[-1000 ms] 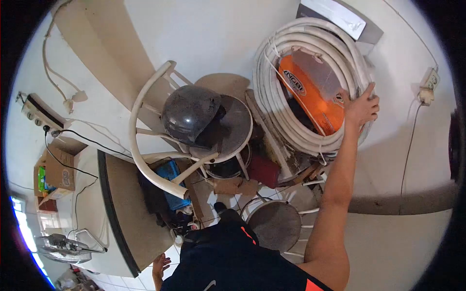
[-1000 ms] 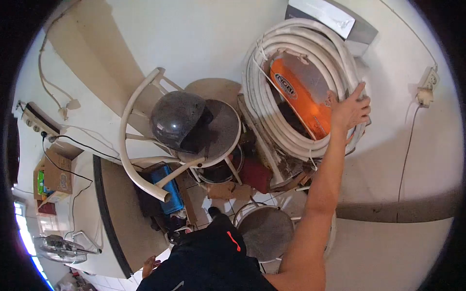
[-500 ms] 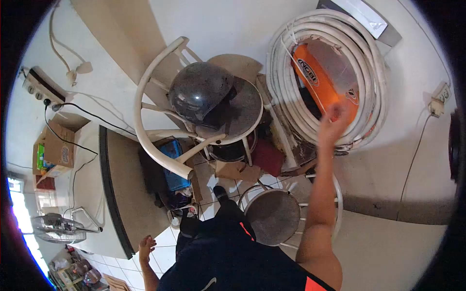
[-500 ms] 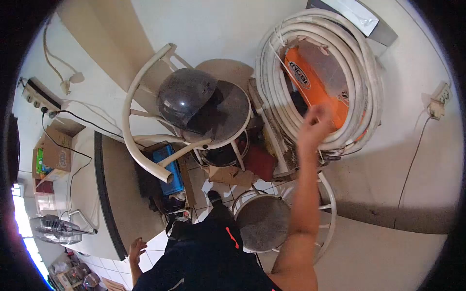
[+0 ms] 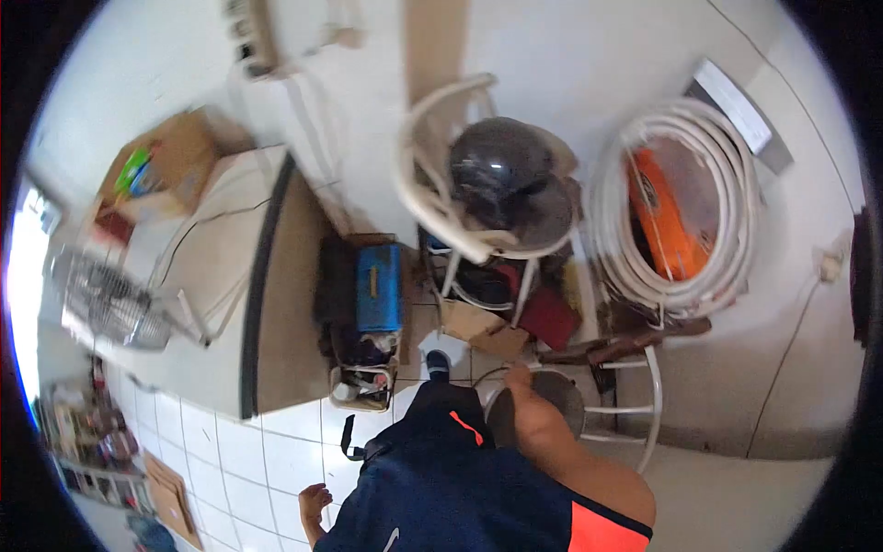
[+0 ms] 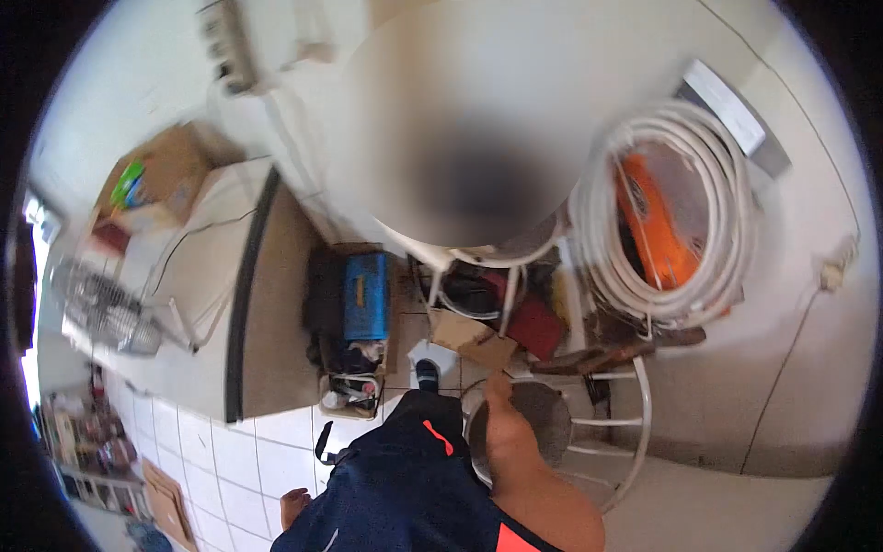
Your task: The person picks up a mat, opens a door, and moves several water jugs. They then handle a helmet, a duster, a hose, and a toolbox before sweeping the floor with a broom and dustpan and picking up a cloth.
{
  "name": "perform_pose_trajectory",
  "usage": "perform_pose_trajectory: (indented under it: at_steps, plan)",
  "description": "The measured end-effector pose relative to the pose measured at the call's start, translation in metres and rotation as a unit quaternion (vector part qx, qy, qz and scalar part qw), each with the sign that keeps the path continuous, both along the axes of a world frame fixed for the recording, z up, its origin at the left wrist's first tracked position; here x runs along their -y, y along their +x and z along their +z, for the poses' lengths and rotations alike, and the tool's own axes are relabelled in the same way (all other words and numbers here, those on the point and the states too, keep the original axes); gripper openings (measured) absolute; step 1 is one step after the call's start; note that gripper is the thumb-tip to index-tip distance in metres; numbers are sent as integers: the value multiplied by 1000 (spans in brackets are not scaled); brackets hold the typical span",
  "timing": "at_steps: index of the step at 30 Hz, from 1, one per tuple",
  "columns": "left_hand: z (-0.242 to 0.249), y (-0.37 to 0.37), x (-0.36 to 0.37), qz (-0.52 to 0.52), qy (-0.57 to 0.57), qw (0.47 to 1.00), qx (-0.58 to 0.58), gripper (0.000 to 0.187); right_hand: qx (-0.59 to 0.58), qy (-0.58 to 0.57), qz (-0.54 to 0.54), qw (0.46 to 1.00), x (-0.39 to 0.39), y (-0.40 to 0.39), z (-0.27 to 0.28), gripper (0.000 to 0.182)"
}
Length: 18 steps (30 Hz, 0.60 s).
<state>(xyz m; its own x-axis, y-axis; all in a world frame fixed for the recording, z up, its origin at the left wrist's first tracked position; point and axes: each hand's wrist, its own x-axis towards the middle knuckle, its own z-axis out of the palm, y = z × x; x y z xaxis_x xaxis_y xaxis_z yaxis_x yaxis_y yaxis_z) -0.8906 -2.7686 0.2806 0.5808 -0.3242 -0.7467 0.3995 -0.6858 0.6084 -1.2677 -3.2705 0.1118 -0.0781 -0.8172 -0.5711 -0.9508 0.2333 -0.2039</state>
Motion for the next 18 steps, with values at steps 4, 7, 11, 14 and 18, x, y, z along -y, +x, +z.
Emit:
perform_pose_trajectory:
  at_steps: [4,7,11,14,18]
  plan:
    - [-25,-35,-109,140,5,988,58,17,-70,-18,211,975,-22,29,52,28]
    - [-25,-75,-184,206,98,973,40,18,-45,-261,167,950,-47,60,-27,30]
    - [-52,-142,-303,332,131,929,95,17,-69,-137,274,950,-151,190,83,33]
    - [-99,-197,-386,426,185,873,149,19,5,40,282,959,-235,294,91,32]
    - [-130,-195,-420,498,190,841,97,21,93,-122,611,777,-318,377,43,28]
